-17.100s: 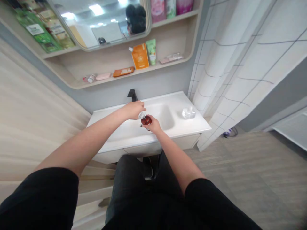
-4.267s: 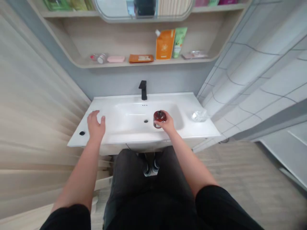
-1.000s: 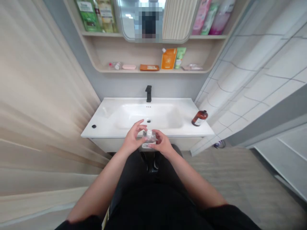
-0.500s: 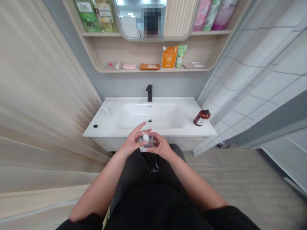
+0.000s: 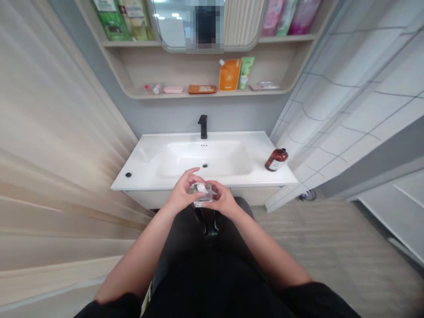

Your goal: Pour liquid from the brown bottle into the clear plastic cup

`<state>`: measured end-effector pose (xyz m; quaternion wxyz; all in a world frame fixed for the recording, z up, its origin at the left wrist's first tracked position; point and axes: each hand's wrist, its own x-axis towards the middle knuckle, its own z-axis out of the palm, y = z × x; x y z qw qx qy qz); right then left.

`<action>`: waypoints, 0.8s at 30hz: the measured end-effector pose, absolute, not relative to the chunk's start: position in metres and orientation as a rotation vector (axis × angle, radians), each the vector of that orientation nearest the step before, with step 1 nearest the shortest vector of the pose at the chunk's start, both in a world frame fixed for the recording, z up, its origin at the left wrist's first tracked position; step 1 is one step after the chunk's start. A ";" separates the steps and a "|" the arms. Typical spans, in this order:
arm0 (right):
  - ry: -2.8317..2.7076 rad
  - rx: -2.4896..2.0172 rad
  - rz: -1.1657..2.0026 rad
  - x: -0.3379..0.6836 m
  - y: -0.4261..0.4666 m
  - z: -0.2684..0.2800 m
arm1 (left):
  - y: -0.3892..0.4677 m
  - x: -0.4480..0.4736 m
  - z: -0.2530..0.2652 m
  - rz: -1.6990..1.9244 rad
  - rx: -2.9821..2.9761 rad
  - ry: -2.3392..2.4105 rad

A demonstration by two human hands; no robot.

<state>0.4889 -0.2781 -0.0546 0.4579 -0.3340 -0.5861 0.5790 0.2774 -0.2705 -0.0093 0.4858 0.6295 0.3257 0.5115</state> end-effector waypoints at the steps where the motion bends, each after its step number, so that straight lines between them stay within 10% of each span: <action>1: -1.438 -0.820 1.433 0.489 -0.278 -0.055 | -0.271 0.277 -0.010 1.249 1.555 0.814; 24: -1.384 -0.870 1.453 0.490 -0.273 -0.069 | -0.278 0.265 0.038 1.424 1.560 1.166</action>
